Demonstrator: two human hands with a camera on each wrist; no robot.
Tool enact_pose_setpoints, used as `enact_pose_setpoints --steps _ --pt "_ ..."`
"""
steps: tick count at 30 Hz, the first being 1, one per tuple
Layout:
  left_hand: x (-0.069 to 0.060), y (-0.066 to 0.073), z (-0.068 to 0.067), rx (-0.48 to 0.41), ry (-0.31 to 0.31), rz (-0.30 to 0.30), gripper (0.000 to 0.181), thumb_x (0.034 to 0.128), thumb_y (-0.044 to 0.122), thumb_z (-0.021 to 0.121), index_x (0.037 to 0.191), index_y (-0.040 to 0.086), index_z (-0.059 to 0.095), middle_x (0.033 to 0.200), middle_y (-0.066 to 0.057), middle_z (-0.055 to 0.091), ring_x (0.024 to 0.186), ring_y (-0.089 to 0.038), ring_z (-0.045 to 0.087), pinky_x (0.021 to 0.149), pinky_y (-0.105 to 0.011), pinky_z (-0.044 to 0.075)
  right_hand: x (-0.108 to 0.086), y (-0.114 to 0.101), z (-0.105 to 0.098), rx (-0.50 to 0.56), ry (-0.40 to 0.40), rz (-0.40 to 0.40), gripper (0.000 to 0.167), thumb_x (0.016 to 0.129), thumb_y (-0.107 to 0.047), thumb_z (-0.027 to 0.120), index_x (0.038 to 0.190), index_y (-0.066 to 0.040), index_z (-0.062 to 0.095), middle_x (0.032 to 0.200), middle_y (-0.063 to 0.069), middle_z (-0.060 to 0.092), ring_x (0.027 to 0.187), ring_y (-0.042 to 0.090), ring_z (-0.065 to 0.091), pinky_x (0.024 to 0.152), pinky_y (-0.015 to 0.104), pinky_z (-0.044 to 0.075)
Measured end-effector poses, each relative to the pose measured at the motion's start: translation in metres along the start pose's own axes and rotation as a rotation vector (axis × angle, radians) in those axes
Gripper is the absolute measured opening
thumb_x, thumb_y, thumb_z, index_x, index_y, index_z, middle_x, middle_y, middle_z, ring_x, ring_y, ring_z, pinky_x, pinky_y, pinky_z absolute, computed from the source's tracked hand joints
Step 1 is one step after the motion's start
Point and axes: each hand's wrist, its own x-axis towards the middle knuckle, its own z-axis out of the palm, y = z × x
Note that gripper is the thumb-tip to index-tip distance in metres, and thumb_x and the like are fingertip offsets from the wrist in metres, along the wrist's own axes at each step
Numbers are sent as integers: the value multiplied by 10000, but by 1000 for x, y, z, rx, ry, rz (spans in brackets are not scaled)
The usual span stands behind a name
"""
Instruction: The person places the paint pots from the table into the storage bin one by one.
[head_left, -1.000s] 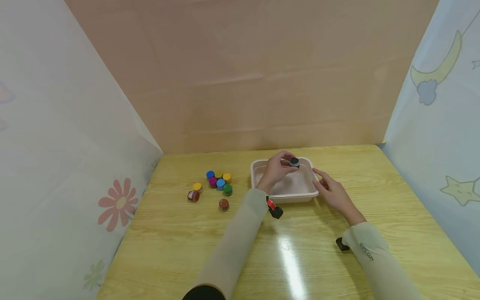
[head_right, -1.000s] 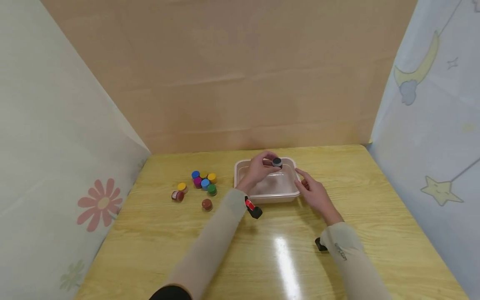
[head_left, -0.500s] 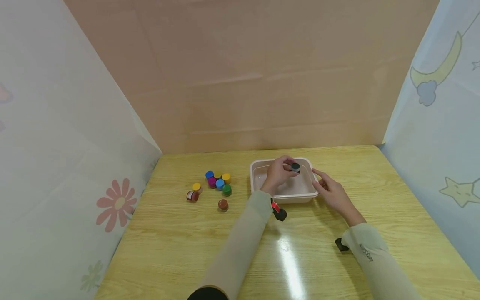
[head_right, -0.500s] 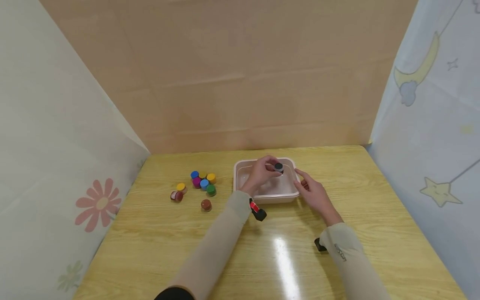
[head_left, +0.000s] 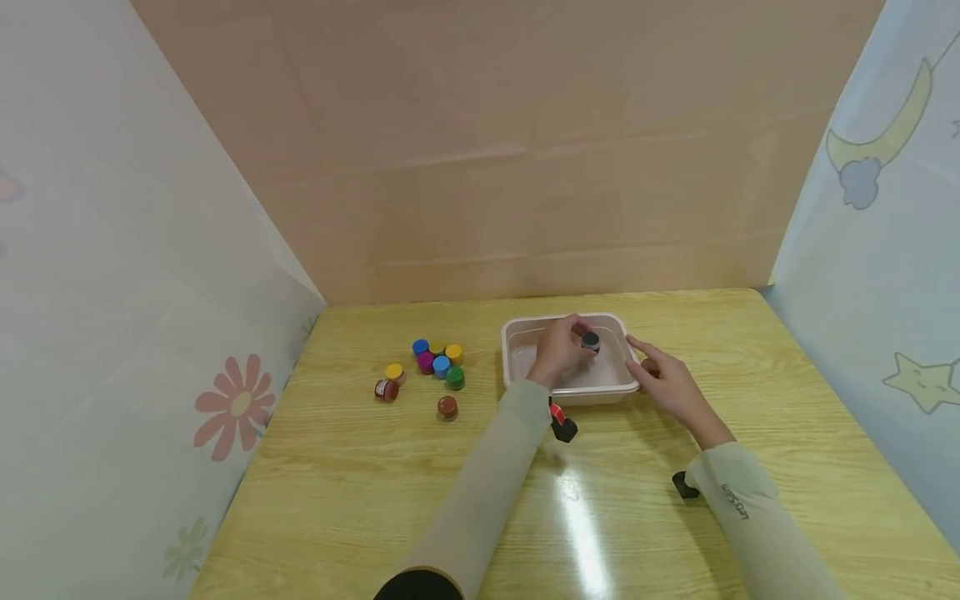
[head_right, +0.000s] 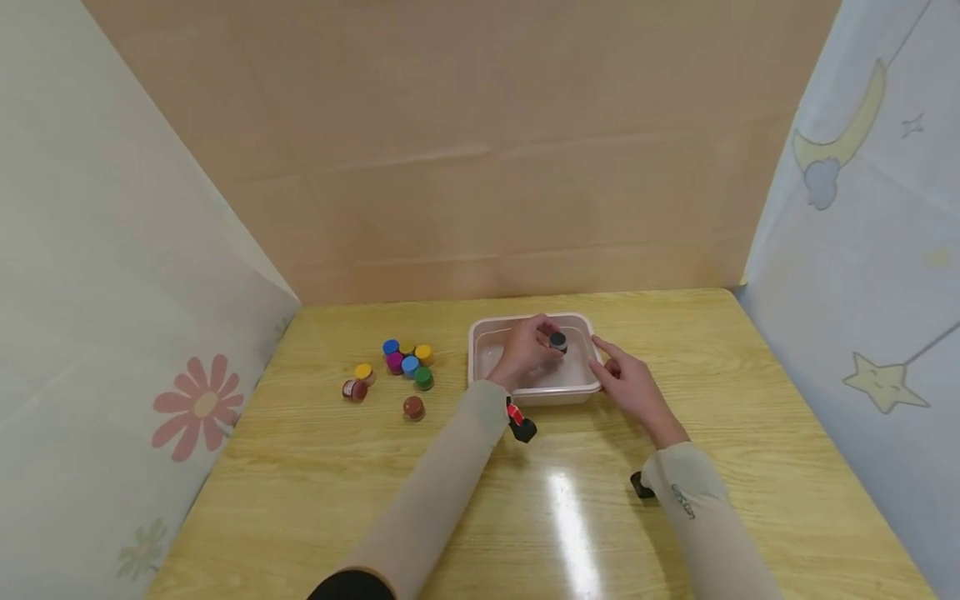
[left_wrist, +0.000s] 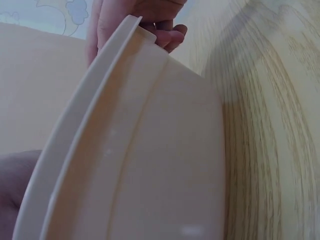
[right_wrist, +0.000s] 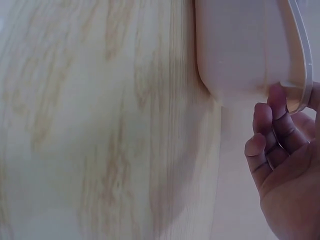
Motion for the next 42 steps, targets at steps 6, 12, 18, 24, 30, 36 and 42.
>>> enact_pose_setpoints --steps 6,12,18,24,30,36,42 --pt "4 -6 6 105 -17 49 388 747 13 905 1048 135 692 1040 28 714 911 -66 582 849 -198 490 2 -1 0 5 -6 12 570 1092 -303 540 1580 -43 402 761 83 694 685 198 649 636 240 536" --pt "5 -9 8 186 -50 69 386 752 -11 893 1027 128 661 1000 21 691 901 -80 577 835 -182 489 3 -2 0 24 -5 9 571 1086 -280 556 1578 -34 402 749 87 691 660 183 645 625 232 541" --pt "3 -6 7 213 -93 65 368 786 -13 869 1052 116 649 1008 -11 685 909 -108 582 852 -196 499 3 -1 1 23 6 5 565 1085 -280 558 1570 -29 414 734 84 683 638 196 624 587 247 516" --pt "2 -7 9 260 -111 96 335 816 12 844 1069 96 641 1000 -21 686 900 -111 567 835 -191 472 3 -1 3 30 10 13 563 1085 -285 558 1564 -22 421 711 54 671 630 229 626 560 258 507" --pt "4 -9 12 300 -116 117 276 872 46 801 1095 103 648 981 -4 668 890 -107 555 808 -172 438 2 -1 2 29 17 14 560 1083 -280 563 1563 -25 426 720 76 675 602 161 594 552 256 493" --pt "6 -8 14 334 -113 104 291 898 50 775 1154 122 657 1057 -9 700 957 -115 605 889 -187 486 3 0 2 19 17 13 561 1087 -287 553 1565 -24 422 724 82 679 600 149 585 552 258 496" --pt "6 -8 14 331 -144 87 377 893 26 778 1234 128 654 1180 -21 713 1086 -122 643 995 -221 508 3 1 2 8 14 30 563 1088 -305 549 1573 -50 422 732 75 682 620 185 600 560 264 514"
